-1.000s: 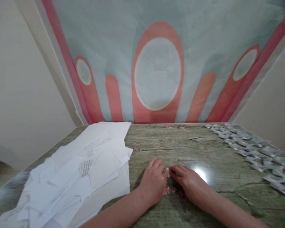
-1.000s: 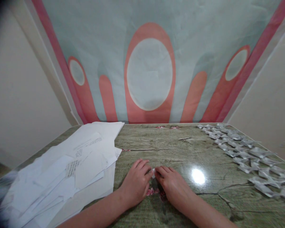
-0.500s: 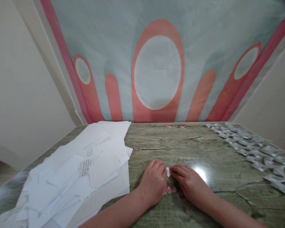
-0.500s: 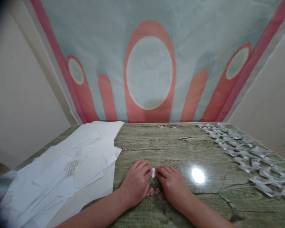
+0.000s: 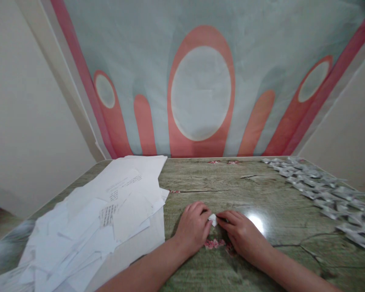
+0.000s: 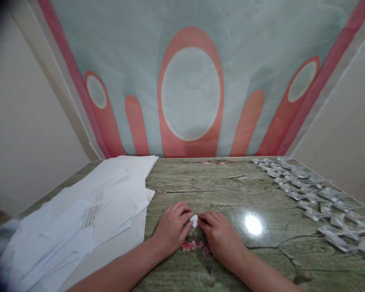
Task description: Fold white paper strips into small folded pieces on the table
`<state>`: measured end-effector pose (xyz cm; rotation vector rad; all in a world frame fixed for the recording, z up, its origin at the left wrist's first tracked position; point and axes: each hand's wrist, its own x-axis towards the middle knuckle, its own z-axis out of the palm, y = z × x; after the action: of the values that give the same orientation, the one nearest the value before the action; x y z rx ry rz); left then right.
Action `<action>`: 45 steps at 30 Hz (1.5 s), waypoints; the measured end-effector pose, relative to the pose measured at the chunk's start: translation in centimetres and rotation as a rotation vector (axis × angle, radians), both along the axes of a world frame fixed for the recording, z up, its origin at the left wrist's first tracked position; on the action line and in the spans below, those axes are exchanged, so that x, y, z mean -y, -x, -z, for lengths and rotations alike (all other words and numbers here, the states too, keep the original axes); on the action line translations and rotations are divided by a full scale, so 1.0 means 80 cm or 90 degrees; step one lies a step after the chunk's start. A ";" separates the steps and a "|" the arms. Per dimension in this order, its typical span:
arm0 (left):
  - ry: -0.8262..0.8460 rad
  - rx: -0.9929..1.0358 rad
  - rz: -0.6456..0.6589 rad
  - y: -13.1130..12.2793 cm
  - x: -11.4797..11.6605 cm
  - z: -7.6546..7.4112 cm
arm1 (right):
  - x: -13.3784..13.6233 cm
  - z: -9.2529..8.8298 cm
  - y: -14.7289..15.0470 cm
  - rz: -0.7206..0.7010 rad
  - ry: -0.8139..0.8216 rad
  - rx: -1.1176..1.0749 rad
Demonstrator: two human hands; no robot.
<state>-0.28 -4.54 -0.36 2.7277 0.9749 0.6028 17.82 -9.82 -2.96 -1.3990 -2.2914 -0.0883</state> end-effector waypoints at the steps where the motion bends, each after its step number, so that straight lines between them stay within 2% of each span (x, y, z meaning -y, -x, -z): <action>1: 0.005 0.007 0.006 0.000 -0.001 0.001 | 0.000 0.000 0.000 -0.003 0.001 -0.017; 12: 0.126 0.113 0.003 0.001 -0.009 0.006 | -0.003 0.008 -0.002 0.030 0.061 -0.194; 19: 0.202 0.180 0.050 0.001 -0.009 0.005 | -0.008 0.012 -0.005 0.043 0.079 -0.243; 27: 0.234 0.291 0.114 -0.001 -0.004 0.000 | -0.005 -0.005 -0.004 0.020 0.143 -0.355; 32: 0.279 0.311 0.060 -0.003 -0.003 0.007 | 0.000 -0.015 -0.002 -0.022 0.174 -0.433; 34: 0.293 0.305 0.046 -0.003 -0.003 0.009 | 0.002 -0.018 0.000 -0.030 0.168 -0.442; 41: 0.308 0.263 0.073 -0.003 0.000 0.005 | 0.007 -0.026 0.002 -0.053 0.151 -0.387; 45: 0.365 0.286 0.034 -0.005 0.000 0.005 | 0.007 -0.023 0.004 -0.044 0.157 -0.378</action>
<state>0.09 -4.54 -0.73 1.9950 0.8008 0.7443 17.53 -10.39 -1.15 -1.2409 -1.8830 0.5728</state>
